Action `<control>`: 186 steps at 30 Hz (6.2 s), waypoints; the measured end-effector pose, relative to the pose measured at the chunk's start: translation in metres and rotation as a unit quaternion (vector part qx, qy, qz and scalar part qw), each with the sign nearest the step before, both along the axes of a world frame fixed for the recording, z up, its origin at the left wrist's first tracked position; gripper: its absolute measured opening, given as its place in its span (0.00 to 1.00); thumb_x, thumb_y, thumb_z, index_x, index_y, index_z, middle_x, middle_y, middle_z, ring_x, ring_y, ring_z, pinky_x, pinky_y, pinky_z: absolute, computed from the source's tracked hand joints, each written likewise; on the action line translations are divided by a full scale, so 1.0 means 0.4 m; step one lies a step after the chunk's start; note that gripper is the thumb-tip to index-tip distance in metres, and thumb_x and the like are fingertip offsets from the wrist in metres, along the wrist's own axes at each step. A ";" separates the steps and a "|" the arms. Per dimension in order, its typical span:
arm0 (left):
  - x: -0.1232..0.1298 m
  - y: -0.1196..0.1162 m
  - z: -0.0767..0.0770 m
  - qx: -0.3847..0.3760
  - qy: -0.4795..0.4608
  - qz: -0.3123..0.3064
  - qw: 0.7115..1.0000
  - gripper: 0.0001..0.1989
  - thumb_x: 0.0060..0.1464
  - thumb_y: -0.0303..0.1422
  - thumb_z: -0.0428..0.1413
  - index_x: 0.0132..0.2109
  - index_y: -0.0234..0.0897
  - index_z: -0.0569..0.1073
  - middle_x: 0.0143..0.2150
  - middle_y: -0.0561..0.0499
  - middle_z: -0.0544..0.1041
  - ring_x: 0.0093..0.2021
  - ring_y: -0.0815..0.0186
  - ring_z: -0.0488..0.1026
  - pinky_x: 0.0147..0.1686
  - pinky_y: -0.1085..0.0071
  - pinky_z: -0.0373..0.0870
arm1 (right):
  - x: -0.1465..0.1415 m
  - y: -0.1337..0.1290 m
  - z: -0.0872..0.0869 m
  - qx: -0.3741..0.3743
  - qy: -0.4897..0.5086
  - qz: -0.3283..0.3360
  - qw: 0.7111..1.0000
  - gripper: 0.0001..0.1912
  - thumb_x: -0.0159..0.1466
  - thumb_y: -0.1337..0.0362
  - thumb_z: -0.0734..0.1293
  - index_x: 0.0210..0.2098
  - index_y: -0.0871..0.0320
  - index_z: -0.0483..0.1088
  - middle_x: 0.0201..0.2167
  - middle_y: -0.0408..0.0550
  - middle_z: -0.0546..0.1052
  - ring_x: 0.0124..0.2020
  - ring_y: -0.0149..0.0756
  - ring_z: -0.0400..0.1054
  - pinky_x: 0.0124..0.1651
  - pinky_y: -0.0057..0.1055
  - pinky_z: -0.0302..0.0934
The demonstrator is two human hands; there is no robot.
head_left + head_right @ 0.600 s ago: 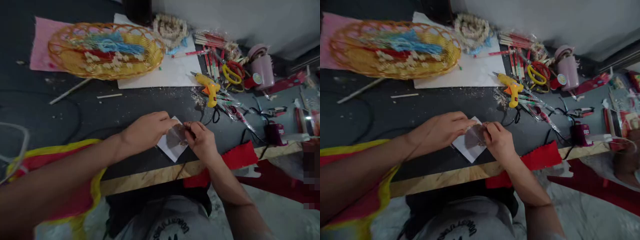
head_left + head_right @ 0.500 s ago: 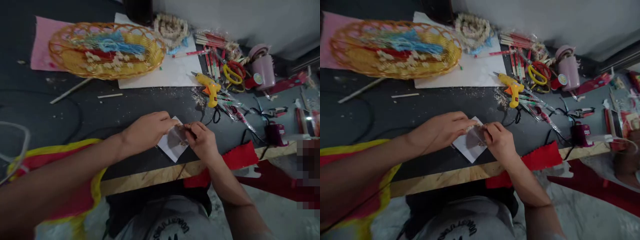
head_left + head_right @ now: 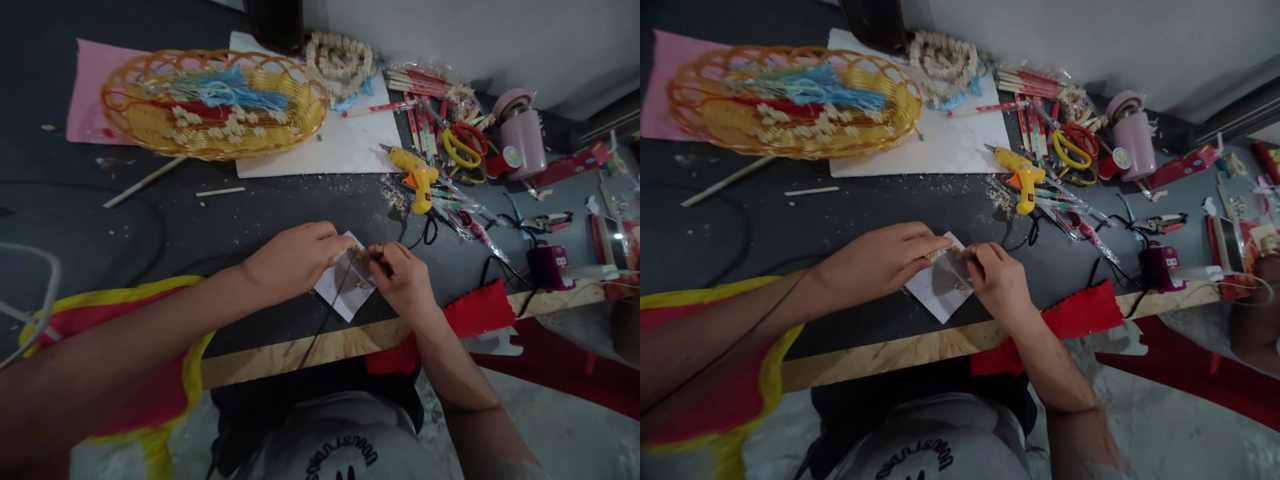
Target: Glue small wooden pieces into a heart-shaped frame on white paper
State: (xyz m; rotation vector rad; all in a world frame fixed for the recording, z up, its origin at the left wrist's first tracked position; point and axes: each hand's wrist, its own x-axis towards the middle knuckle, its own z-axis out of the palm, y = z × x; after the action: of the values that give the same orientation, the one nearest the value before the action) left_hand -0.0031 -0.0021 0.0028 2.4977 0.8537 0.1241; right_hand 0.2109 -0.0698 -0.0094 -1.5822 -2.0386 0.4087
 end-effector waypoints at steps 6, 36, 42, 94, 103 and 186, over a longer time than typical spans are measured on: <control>0.000 0.002 0.004 -0.004 0.018 0.007 1.000 0.19 0.61 0.26 0.51 0.58 0.38 0.70 0.50 0.44 0.75 0.52 0.59 0.73 0.51 0.66 0.70 | 0.006 0.000 -0.010 0.009 0.016 0.001 1.000 0.09 0.68 0.69 0.58 0.38 0.54 0.69 0.37 0.49 0.80 0.43 0.37 0.75 0.44 0.30 0.69; -0.069 -0.290 0.042 0.147 0.073 0.065 0.984 0.19 0.65 0.32 0.48 0.60 0.37 0.72 0.59 0.40 0.74 0.57 0.51 0.70 0.56 0.51 0.68 | 0.103 -0.077 0.041 0.057 -0.061 0.107 0.991 0.17 0.66 0.76 0.56 0.43 0.59 0.73 0.45 0.55 0.79 0.48 0.44 0.71 0.54 0.44 0.67; -0.065 -0.288 0.033 0.173 0.096 0.071 0.978 0.19 0.66 0.33 0.48 0.60 0.36 0.72 0.59 0.41 0.74 0.57 0.50 0.70 0.55 0.51 0.67 | 0.118 -0.129 0.000 0.066 -0.137 0.133 0.979 0.23 0.64 0.78 0.56 0.53 0.59 0.74 0.54 0.56 0.76 0.54 0.46 0.66 0.57 0.47 0.66; -0.136 -0.203 0.033 0.221 0.038 0.097 0.970 0.23 0.56 0.21 0.48 0.56 0.38 0.73 0.54 0.42 0.75 0.54 0.52 0.71 0.52 0.53 0.66 | 0.122 -0.108 0.033 0.106 -0.074 0.083 0.988 0.06 0.70 0.68 0.62 0.37 0.55 0.70 0.34 0.49 0.79 0.36 0.38 0.74 0.42 0.36 0.71; -0.051 -0.121 0.047 0.247 0.073 0.007 0.966 0.26 0.58 0.20 0.48 0.61 0.39 0.70 0.60 0.44 0.73 0.59 0.53 0.68 0.52 0.56 0.67 | 0.097 -0.086 0.022 0.055 -0.055 0.053 0.996 0.09 0.68 0.70 0.59 0.44 0.57 0.69 0.45 0.56 0.76 0.49 0.44 0.71 0.52 0.43 0.71; -0.175 -0.255 -0.019 0.244 0.045 0.060 0.967 0.22 0.65 0.29 0.46 0.64 0.29 0.66 0.61 0.35 0.73 0.62 0.51 0.69 0.58 0.53 0.71 | 0.191 -0.189 -0.037 0.097 -0.052 0.027 0.994 0.11 0.69 0.71 0.60 0.43 0.56 0.72 0.41 0.52 0.79 0.42 0.42 0.73 0.45 0.45 0.69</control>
State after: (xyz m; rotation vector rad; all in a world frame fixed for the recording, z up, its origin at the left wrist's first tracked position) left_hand -0.0732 -0.1041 -0.0048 2.9213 1.1241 0.2967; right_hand 0.2873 -0.1456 -0.0241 -1.4607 -2.1322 0.1438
